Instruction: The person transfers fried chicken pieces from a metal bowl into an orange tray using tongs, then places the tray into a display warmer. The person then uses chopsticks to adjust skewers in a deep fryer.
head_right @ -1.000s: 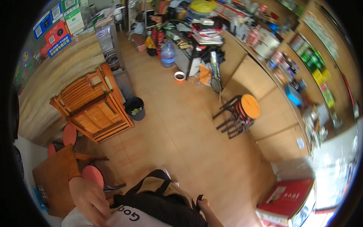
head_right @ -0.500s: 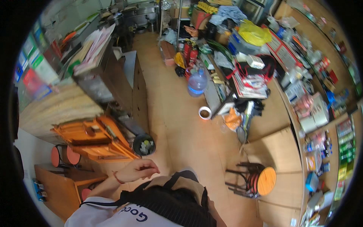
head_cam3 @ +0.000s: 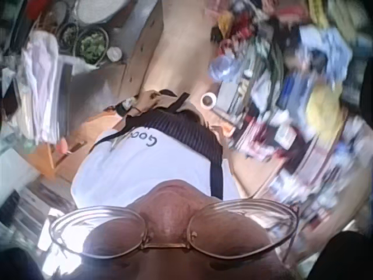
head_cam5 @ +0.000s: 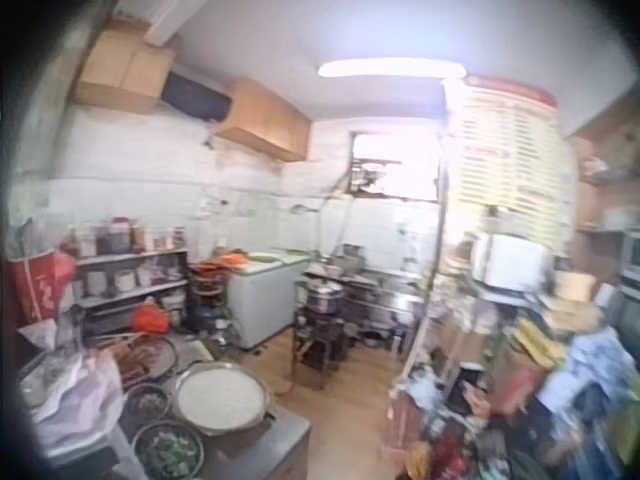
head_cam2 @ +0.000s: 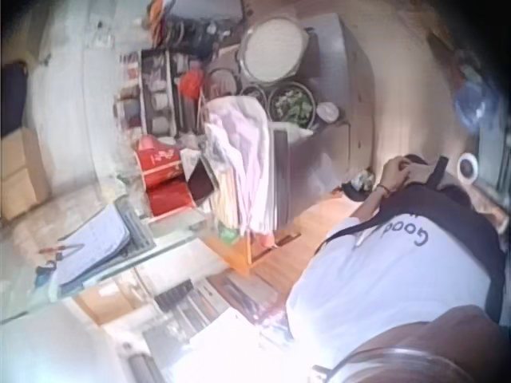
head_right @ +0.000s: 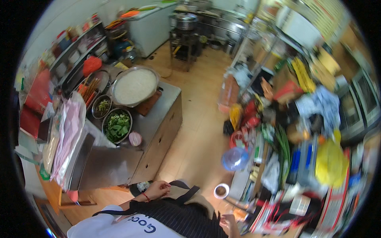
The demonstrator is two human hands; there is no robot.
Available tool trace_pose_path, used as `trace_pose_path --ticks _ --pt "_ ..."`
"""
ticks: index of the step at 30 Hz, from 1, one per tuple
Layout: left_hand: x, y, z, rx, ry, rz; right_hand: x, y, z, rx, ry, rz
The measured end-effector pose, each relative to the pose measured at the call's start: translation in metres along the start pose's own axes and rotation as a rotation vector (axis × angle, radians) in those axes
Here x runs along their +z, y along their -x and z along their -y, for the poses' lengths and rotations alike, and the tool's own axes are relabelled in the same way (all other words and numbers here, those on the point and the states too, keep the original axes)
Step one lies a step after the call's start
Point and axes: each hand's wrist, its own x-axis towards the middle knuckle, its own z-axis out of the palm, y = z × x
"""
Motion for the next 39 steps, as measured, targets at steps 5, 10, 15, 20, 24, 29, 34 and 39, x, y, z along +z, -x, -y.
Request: trace_pose_path --ticks 5,10,15,20,24,29,34,39 --pt "-0.031 -0.131 -0.095 -0.211 0.37 -0.321 -0.011 -0.08 0.363 -0.503 0.047 0.138" --pt "-0.106 -0.312 -0.187 -0.06 0.075 -0.35 0.098 -0.114 0.641 -0.832 0.305 0.01" --pt "-0.197 -0.458 -0.271 0.202 -0.207 -0.535 0.198 -0.068 0.78 -0.725 0.686 0.326" --pt "-0.338 -0.581 -0.317 0.217 -0.262 -0.612 0.321 0.039 0.923 -0.739 0.941 1.044" --pt "-0.428 -0.667 -0.337 0.269 -0.399 -0.795 0.429 0.118 0.974 -0.714 1.078 1.987" --pt "-0.487 -0.683 -0.347 -0.027 -0.489 -0.708 0.513 0.19 1.019 -0.128 1.337 2.236" --pt "-0.519 -0.694 -0.306 -0.195 -0.274 -0.697 0.575 0.248 1.054 0.73 1.369 2.136" --pt "-0.616 -0.804 -0.25 -0.108 0.054 -0.582 0.691 0.265 1.129 0.54 1.294 2.355"
